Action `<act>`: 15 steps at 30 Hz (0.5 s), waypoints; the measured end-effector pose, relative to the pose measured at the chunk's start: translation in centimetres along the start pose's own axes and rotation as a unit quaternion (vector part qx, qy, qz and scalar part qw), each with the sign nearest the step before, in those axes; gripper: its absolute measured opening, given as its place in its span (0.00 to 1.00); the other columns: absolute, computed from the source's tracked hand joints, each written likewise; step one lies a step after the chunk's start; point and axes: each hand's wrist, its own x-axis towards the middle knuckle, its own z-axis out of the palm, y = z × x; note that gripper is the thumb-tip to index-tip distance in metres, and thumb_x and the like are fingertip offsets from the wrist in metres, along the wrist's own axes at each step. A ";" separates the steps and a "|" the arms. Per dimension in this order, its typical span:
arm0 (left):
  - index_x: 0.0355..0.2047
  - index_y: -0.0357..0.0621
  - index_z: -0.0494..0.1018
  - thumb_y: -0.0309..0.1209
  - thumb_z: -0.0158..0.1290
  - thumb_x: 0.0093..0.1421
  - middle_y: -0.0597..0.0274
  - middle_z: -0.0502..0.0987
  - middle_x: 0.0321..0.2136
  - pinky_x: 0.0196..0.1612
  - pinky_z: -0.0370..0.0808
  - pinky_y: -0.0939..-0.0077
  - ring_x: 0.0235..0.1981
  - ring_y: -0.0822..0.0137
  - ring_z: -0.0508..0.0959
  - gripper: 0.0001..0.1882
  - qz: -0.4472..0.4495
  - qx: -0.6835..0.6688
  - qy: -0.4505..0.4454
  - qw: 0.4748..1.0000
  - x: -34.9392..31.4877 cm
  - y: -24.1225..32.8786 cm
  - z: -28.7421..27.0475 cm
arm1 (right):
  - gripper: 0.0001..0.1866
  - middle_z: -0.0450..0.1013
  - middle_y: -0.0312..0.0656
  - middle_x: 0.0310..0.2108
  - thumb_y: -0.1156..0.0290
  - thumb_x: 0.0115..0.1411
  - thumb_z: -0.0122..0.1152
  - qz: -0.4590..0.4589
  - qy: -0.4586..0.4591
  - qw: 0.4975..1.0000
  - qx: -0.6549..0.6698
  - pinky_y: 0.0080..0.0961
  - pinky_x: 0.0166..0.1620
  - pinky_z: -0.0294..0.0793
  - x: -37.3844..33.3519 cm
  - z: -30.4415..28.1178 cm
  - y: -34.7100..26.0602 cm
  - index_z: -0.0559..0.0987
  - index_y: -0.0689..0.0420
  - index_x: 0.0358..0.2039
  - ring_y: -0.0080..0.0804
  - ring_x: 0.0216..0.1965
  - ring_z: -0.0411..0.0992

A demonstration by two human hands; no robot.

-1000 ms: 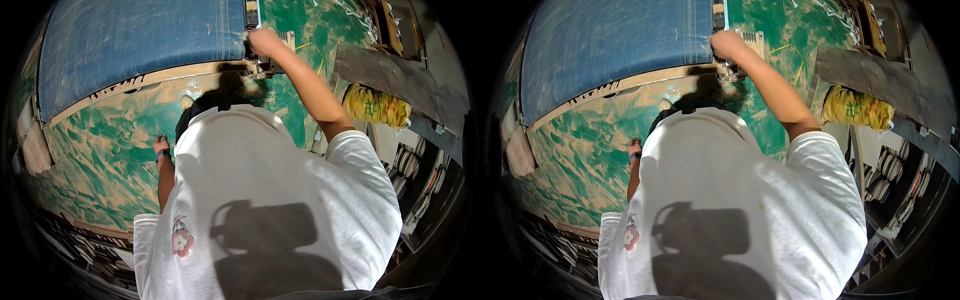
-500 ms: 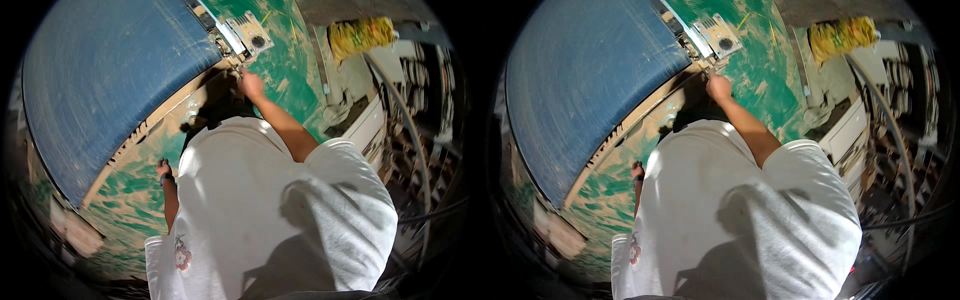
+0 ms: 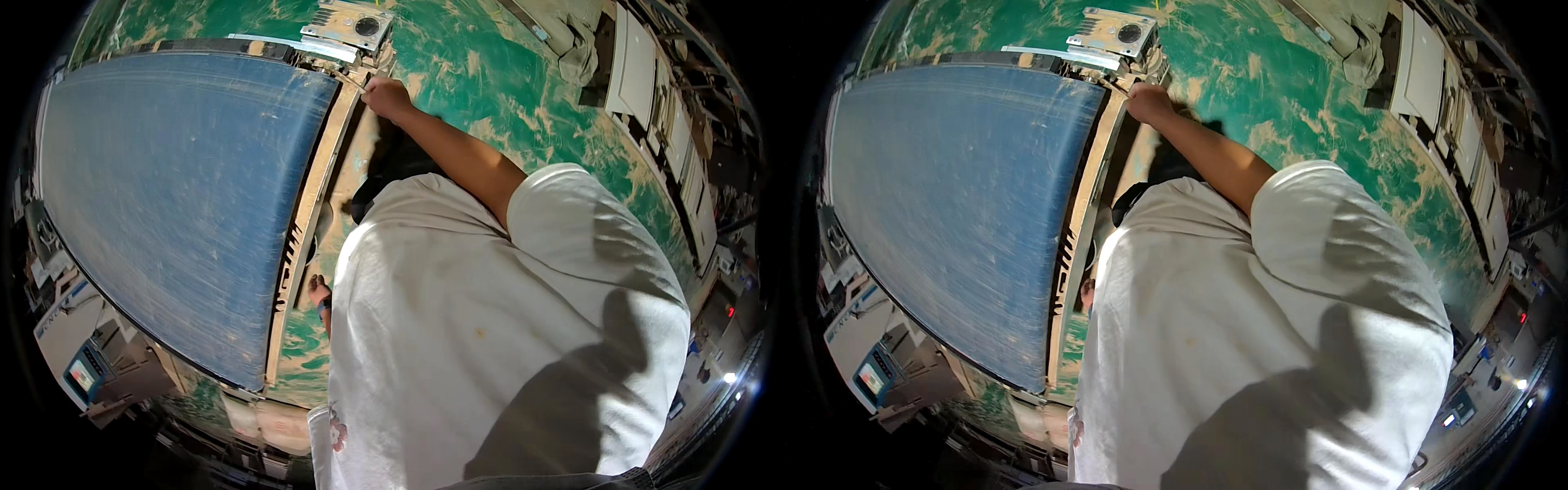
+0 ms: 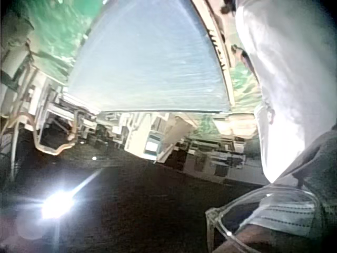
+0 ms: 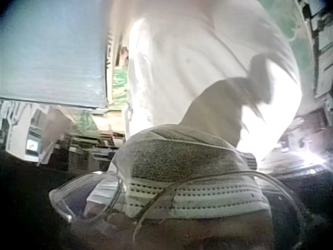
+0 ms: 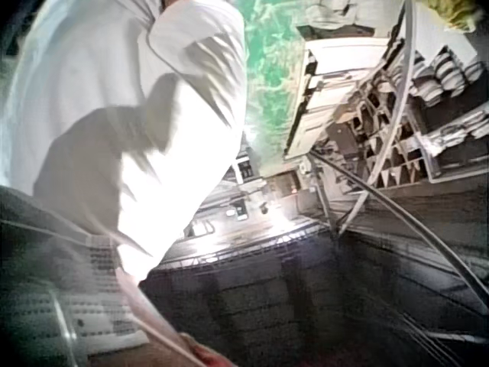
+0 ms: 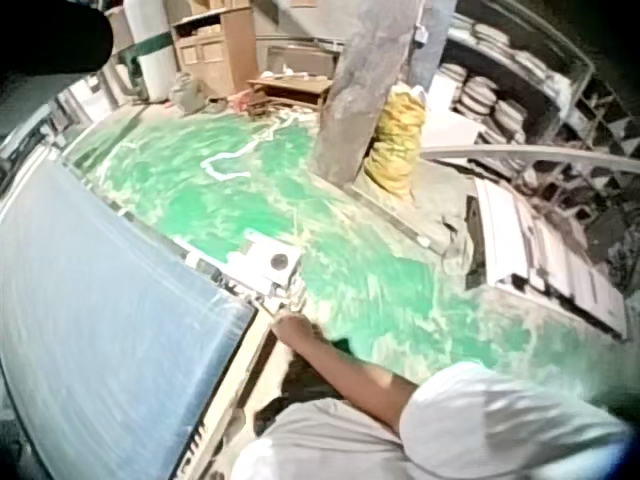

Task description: The person peels and rolls up a strip of tape from a machine conveyor by hand. Then, the person touches, taps, and presses the motor assembly at the end of the conveyor.

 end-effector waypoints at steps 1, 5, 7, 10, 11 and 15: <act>0.42 0.37 0.73 0.31 0.53 0.58 0.50 0.76 0.41 0.49 0.68 0.66 0.44 0.57 0.74 0.13 0.003 0.000 -0.003 1.000 -0.1 -0.1 -0.2 | 0.13 0.76 0.44 0.31 0.60 0.47 0.58 -0.008 0.009 1.000 -0.002 0.35 0.40 0.73 0.3 0.3 0.1 0.80 0.55 0.29 0.43 0.35 0.74; 0.42 0.38 0.73 0.31 0.53 0.58 0.50 0.76 0.42 0.49 0.68 0.66 0.44 0.57 0.74 0.14 0.010 -0.001 -0.010 1.000 0.0 -0.7 -1.0 | 0.12 0.75 0.46 0.30 0.62 0.46 0.56 -0.056 0.012 0.998 -0.028 0.36 0.39 0.72 0.8 1.1 0.8 0.78 0.56 0.26 0.45 0.34 0.73; 0.42 0.38 0.73 0.31 0.54 0.58 0.50 0.76 0.42 0.49 0.68 0.66 0.44 0.57 0.74 0.14 0.007 -0.004 -0.011 1.000 -0.2 -1.1 -1.5 | 0.12 0.75 0.46 0.30 0.61 0.47 0.55 -0.076 0.014 0.997 -0.016 0.36 0.40 0.71 0.7 1.0 0.5 0.78 0.57 0.26 0.45 0.35 0.72; 0.43 0.38 0.73 0.31 0.54 0.58 0.50 0.76 0.42 0.50 0.68 0.66 0.44 0.57 0.74 0.14 0.007 -0.002 -0.012 1.000 -0.5 -1.4 -2.1 | 0.13 0.75 0.49 0.32 0.61 0.47 0.54 -0.041 -0.004 0.999 -0.003 0.38 0.43 0.71 1.7 1.6 -0.3 0.78 0.58 0.26 0.47 0.38 0.73; 0.43 0.38 0.73 0.31 0.54 0.58 0.50 0.76 0.42 0.50 0.68 0.66 0.44 0.57 0.74 0.14 0.009 0.001 -0.015 1.000 -0.7 -1.4 -2.5 | 0.14 0.75 0.52 0.34 0.62 0.47 0.53 0.013 -0.023 1.000 -0.001 0.40 0.44 0.72 2.2 1.7 -0.3 0.80 0.59 0.26 0.49 0.39 0.73; 0.43 0.39 0.73 0.31 0.54 0.58 0.50 0.76 0.42 0.50 0.68 0.65 0.45 0.57 0.74 0.14 0.012 0.005 -0.024 1.000 -1.6 -0.7 -2.5 | 0.14 0.75 0.46 0.31 0.60 0.49 0.53 0.028 -0.046 0.997 -0.059 0.39 0.41 0.71 2.9 2.8 1.0 0.77 0.57 0.27 0.47 0.37 0.72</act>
